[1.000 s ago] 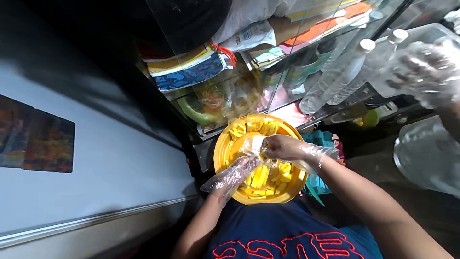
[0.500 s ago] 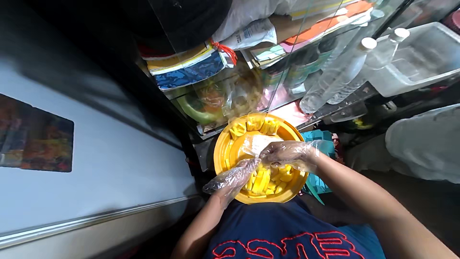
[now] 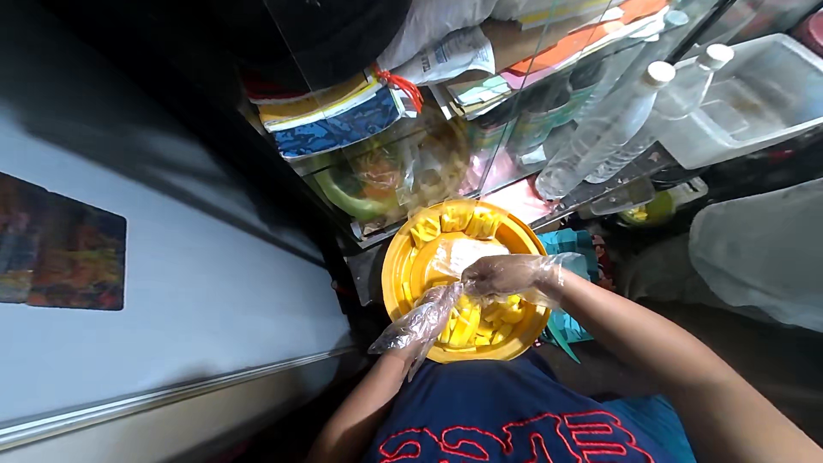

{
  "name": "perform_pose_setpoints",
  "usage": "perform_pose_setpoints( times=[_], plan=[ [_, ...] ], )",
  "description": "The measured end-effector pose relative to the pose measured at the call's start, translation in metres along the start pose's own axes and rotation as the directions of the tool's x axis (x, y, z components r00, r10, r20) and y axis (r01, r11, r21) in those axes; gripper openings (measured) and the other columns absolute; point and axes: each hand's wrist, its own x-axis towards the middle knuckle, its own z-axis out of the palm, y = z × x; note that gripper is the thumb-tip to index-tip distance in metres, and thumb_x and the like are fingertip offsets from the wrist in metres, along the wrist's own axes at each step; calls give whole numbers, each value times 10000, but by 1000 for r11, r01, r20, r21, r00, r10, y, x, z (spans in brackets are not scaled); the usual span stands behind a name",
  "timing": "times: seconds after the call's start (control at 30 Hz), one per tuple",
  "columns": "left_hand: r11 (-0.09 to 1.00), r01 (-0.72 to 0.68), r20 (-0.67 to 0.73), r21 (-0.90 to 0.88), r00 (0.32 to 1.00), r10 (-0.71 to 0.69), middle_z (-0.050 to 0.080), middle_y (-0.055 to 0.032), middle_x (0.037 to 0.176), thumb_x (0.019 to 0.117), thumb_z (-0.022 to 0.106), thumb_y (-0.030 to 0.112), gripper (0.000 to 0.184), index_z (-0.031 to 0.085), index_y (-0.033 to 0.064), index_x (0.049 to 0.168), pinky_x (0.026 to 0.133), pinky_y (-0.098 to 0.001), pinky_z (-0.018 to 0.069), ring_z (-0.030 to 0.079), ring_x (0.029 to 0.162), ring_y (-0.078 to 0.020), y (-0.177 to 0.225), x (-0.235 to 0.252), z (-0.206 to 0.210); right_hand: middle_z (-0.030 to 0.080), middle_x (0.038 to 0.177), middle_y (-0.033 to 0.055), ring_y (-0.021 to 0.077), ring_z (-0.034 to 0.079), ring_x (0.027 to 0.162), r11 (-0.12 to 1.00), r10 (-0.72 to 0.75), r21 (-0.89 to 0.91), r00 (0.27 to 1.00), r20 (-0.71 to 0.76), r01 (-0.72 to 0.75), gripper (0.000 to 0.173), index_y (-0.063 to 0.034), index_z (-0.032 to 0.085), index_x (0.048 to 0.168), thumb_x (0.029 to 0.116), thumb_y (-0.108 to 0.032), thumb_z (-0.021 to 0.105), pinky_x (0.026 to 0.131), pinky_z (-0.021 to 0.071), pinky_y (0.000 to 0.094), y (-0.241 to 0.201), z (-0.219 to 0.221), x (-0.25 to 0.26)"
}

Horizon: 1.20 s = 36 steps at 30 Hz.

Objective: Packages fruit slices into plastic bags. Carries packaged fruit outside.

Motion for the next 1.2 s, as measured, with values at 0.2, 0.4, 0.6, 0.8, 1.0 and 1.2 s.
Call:
perform_pose_setpoints(
  times=[0.2, 0.4, 0.6, 0.8, 1.0, 1.2],
  plan=[
    [972, -142, -7, 188, 989, 146, 575, -213, 1409, 1121, 338, 320, 488, 572, -15, 1388, 1166, -438, 349, 508, 1360, -281, 13, -7, -2, 519, 719, -35, -1, 453, 592, 999, 11, 45, 1000, 10, -11, 192, -15, 664, 1009, 1059, -118, 510, 569, 398, 177, -1, -1, -10],
    [909, -98, 41, 405, 995, 89, 607, -198, 1375, 1123, 337, 264, 434, 597, 31, 1380, 1146, -468, 373, 539, 1333, -304, 29, -7, -7, 614, 836, -25, -3, 530, 667, 985, 9, 174, 1000, 9, -11, 161, -20, 654, 1115, 1017, -49, 530, 634, 458, 167, -3, 0, -21],
    [915, -65, -70, 399, 992, 101, 624, -191, 1358, 1118, 359, 247, 415, 605, 33, 1375, 1142, -492, 380, 559, 1314, -311, 22, 0, -6, 657, 1045, 151, 204, 599, 943, 982, -28, -187, 995, -98, 9, 287, 20, 687, 1138, 1000, -230, 667, 893, 477, 417, -14, 15, 1],
    [996, -88, -166, 23, 982, 91, 619, -181, 1334, 1115, 368, 313, 452, 614, 1, 1331, 1119, -462, 402, 556, 1284, -258, 12, 14, -9, 649, 1007, 175, 227, 585, 905, 986, -12, -166, 976, -216, -24, 311, 50, 673, 1098, 1054, -241, 571, 865, 466, 447, -16, 10, 4],
    [736, -95, -16, -670, 993, 114, 695, -172, 1151, 1011, 193, 699, 855, 499, 6, 1408, 736, -462, 620, 717, 945, -284, -12, 29, -17, 621, 925, 23, 32, 539, 814, 990, -88, 73, 926, -368, 123, 283, -3, 677, 1057, 1085, -222, 500, 801, 467, 260, -6, -14, -10],
    [531, -263, -164, -806, 960, 227, 647, -146, 1241, 1048, 497, 402, 588, 406, -2, 1464, 834, -377, 603, 685, 1041, -237, -16, 29, 0, 617, 888, -30, -19, 551, 793, 922, -96, 295, 887, -451, 250, 318, -21, 678, 1054, 1107, -218, 434, 776, 481, 197, 1, -18, -14]
  ],
)
